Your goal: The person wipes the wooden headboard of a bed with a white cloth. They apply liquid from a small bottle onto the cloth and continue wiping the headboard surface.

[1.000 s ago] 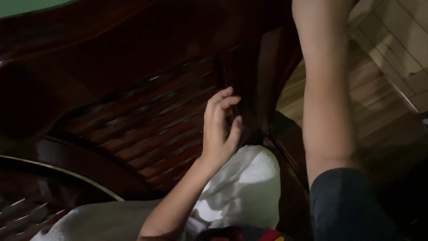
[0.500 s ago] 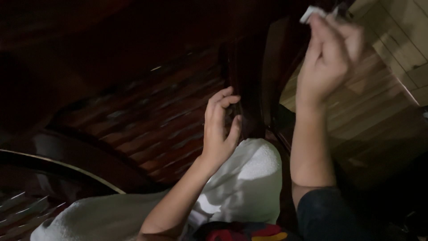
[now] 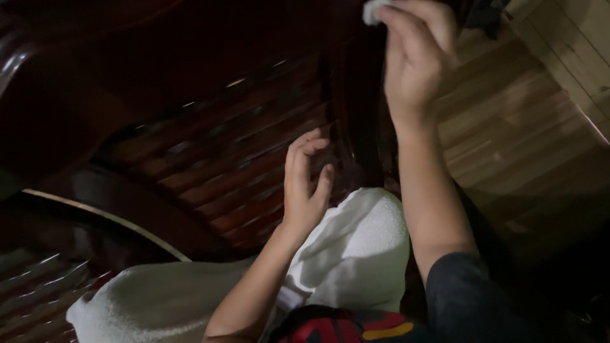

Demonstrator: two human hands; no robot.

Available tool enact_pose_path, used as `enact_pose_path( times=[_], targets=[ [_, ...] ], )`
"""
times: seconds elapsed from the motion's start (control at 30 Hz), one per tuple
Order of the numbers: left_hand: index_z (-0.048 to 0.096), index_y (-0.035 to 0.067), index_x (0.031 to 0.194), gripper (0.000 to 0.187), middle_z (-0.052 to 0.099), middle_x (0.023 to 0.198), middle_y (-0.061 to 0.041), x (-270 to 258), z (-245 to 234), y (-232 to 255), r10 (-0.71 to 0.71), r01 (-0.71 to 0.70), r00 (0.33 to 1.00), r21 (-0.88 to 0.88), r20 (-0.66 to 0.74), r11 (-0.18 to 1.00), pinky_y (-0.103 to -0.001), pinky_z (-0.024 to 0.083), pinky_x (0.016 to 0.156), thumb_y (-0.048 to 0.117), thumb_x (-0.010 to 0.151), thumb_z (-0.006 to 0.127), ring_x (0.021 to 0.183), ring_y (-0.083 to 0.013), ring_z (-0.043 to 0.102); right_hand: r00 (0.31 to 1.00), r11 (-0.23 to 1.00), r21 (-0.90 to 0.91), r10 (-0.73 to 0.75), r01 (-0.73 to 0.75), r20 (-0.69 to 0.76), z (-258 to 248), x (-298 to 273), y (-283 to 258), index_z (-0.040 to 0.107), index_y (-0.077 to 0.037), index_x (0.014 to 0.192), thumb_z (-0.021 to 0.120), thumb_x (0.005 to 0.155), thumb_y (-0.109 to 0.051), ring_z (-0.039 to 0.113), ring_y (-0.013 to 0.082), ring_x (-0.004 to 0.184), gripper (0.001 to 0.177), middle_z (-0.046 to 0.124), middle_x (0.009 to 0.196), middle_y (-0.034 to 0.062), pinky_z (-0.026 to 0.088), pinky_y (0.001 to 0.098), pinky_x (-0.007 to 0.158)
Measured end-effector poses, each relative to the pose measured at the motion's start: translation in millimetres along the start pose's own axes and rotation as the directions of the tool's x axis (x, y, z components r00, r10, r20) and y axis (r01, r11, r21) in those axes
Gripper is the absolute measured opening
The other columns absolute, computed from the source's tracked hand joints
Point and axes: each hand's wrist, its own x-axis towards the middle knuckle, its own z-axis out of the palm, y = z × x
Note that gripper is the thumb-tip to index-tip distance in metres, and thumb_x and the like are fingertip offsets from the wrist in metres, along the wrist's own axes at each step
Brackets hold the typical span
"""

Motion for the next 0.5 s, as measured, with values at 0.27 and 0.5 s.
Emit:
enact_pose_path(
  times=[0.27,0.5],
  targets=[
    [0.056,0.005,0.126,0.035,0.053,0.145,-0.018,-9.7,-12.8,-14.1,-0.034,0.035,0.999,0.024,-0.019,0.999,-0.044,0.043,0.116,-0.004,0.092,0.061,0.137,-0.0341,0.053,0.997,0.996,-0.082,0.045,-0.04,0.062,6.7,-51.4,5.1,0.08,-0.003,0.1,0.077,0.094,0.007,0.069,0.0246,0.104,0.012,0.074,0.104,0.0076,0.059,0.0352,0.093],
    [0.058,0.004,0.122,0.03,0.052,0.144,-0.016,-18.1,-8.1,-15.2,-0.174,0.178,0.983,-0.092,0.058,0.98,-0.038,0.053,0.105,-0.004,0.094,0.058,0.132,-0.0304,0.056,0.944,0.963,-0.125,0.26,-0.239,0.204,-19.4,-146.4,-10.1,0.08,-0.003,0.101,0.075,0.091,0.009,0.073,0.0255,0.1,0.016,0.075,0.103,0.0113,0.062,0.0351,0.088]
  ],
)
